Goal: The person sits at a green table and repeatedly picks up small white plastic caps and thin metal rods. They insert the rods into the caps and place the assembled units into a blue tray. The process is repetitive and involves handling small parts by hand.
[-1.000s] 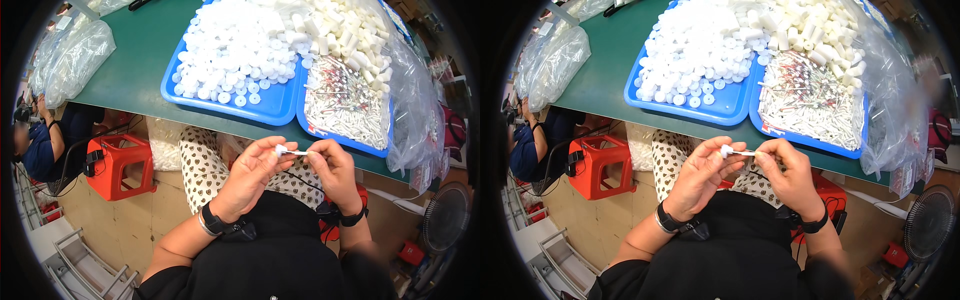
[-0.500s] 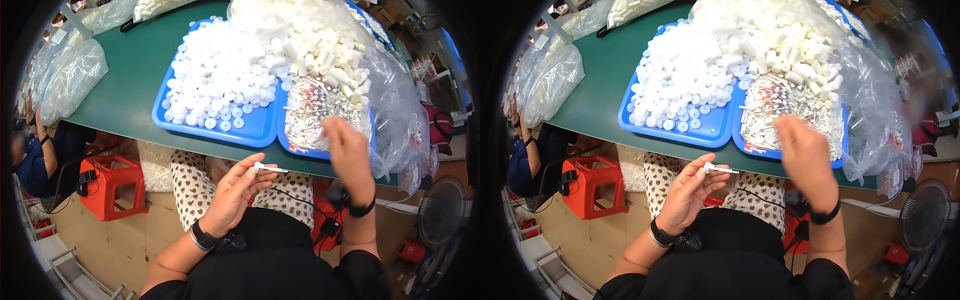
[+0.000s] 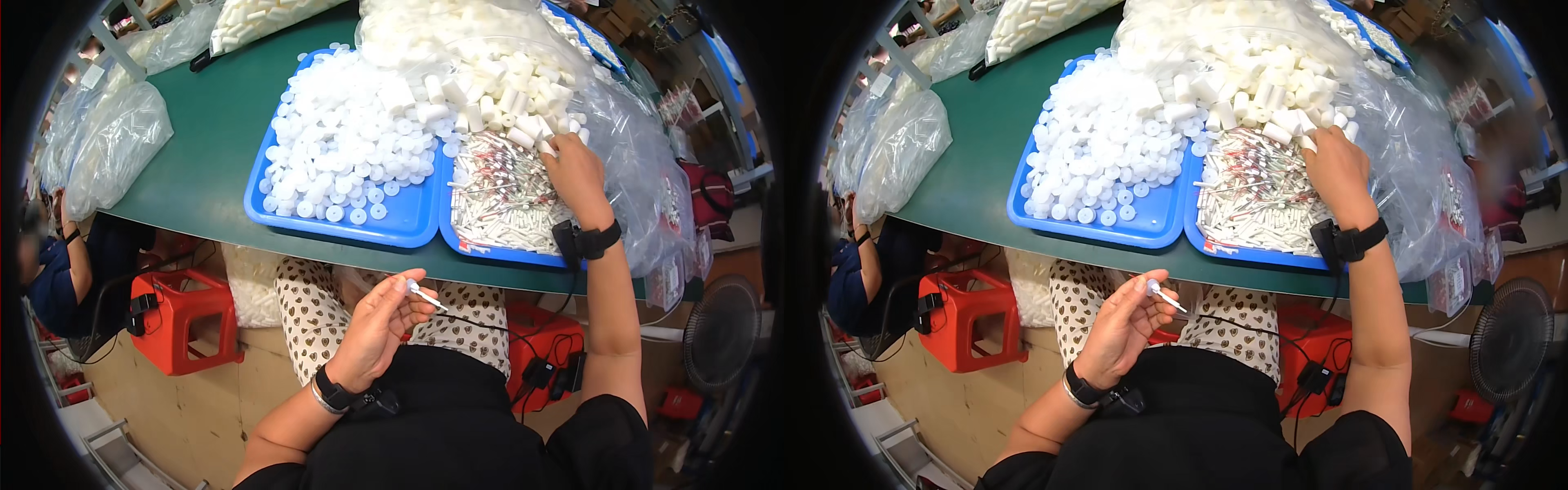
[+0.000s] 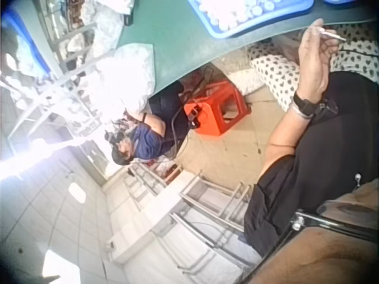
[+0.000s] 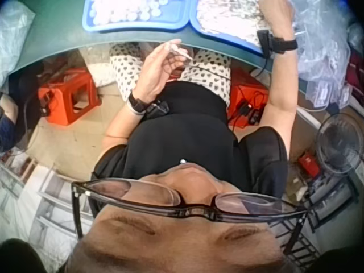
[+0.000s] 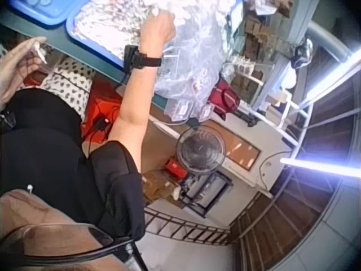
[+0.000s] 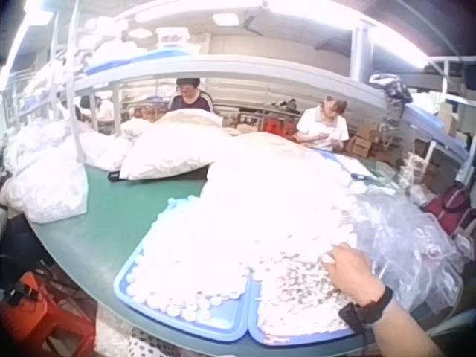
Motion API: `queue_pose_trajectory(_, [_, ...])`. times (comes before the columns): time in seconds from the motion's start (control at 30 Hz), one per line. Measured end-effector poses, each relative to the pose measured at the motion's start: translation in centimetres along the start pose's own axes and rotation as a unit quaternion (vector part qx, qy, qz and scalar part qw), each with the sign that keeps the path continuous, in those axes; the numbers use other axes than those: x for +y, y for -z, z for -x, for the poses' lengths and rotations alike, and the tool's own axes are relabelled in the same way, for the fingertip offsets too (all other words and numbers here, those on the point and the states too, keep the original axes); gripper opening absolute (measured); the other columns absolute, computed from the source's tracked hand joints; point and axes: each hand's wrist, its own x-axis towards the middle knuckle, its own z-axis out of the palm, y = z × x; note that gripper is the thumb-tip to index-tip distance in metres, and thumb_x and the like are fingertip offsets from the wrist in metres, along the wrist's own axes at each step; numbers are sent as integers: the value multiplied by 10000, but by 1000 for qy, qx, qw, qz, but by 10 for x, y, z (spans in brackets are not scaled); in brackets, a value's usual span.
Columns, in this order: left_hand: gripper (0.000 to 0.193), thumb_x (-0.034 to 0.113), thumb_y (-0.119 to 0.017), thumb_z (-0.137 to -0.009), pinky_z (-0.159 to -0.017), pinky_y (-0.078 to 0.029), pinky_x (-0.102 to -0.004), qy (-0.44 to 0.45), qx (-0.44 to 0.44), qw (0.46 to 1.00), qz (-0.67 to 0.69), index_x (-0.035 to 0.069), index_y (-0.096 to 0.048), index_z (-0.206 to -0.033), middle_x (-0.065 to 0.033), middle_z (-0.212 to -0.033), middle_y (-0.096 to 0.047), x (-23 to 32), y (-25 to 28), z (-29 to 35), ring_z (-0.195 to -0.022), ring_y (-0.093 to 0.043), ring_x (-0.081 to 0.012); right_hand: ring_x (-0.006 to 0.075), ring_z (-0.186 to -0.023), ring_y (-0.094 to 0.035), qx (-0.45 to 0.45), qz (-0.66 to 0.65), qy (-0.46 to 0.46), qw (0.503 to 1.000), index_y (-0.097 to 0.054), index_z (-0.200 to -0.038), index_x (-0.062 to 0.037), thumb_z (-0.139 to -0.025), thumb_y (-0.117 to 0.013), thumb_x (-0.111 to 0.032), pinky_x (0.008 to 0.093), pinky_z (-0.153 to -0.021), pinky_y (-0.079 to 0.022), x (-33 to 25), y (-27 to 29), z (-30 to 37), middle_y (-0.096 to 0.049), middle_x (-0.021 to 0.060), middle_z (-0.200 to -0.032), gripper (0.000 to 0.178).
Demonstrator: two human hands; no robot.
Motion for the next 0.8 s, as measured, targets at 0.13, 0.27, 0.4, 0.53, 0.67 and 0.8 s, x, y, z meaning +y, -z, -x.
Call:
queue_pose_trajectory(0.13, [427, 309, -471, -1047, -883, -520, -301, -27, -9, 999, -15, -4, -497, -1335, -134, -1104, -653, 3, 0, -1, -947, -640, -160, 321, -808, -651, 60, -124, -42, 990, -617, -1056, -11, -882, -630, -104, 403, -713, -503, -1, 10, 17, -639, 165, -970, 198])
queue_pose_trajectory(0.27, [428, 302, -454, -1052, -887, -516, -306, -64, -29, 997, -29, -10, -478, -1344, -144, -1135, -644, 10, -3, 3, -965, -638, -168, 240, -709, -620, 9, -306, -26, 952, -601, -1077, -3, -900, -646, -82, 330, -629, -482, -46, 38, 58, -623, 161, -892, 199])
queue_pose_trajectory(0.4, [398, 288, -470, -1047, -878, -511, -312, -90, -55, 994, -29, 4, -487, -1324, -143, -1170, -629, 10, -10, 2, -991, -628, -175, 287, -725, -619, -89, -434, 63, 894, -594, -1029, -1, -887, -657, -61, 351, -635, -491, -94, 39, 111, -616, 149, -894, 166])
queue_pose_trajectory(0.53, [350, 267, -499, -1037, -861, -505, -302, -90, -36, 994, -39, 38, -509, -1302, -117, -1246, -587, 5, -15, -2, -978, -615, -150, 314, -734, -630, -70, -448, 165, 876, -601, -979, -16, -811, -688, 22, 368, -636, -506, -112, 29, 129, -614, 129, -913, 193])
queue_pose_trajectory(0.67, [272, 178, -525, -1027, -828, -501, -246, -112, -36, 982, -146, 39, -575, -1255, -52, -1187, -572, -10, -7, -6, -926, -593, -83, 246, -749, -662, -104, -476, 122, 865, -590, -924, 1, -809, -700, 25, 324, -636, -539, -121, 27, 139, -631, 122, -937, 161])
queue_pose_trajectory(0.8, [292, 164, -544, -1018, -827, -507, -245, -175, -32, 949, -260, 22, -582, -1270, -38, -1144, -576, -6, -10, -2, -874, -603, -88, 160, -817, -679, -185, -616, -2, 766, -535, -968, 19, -896, -653, -5, 271, -692, -577, -120, 23, 145, -652, 118, -970, 140])
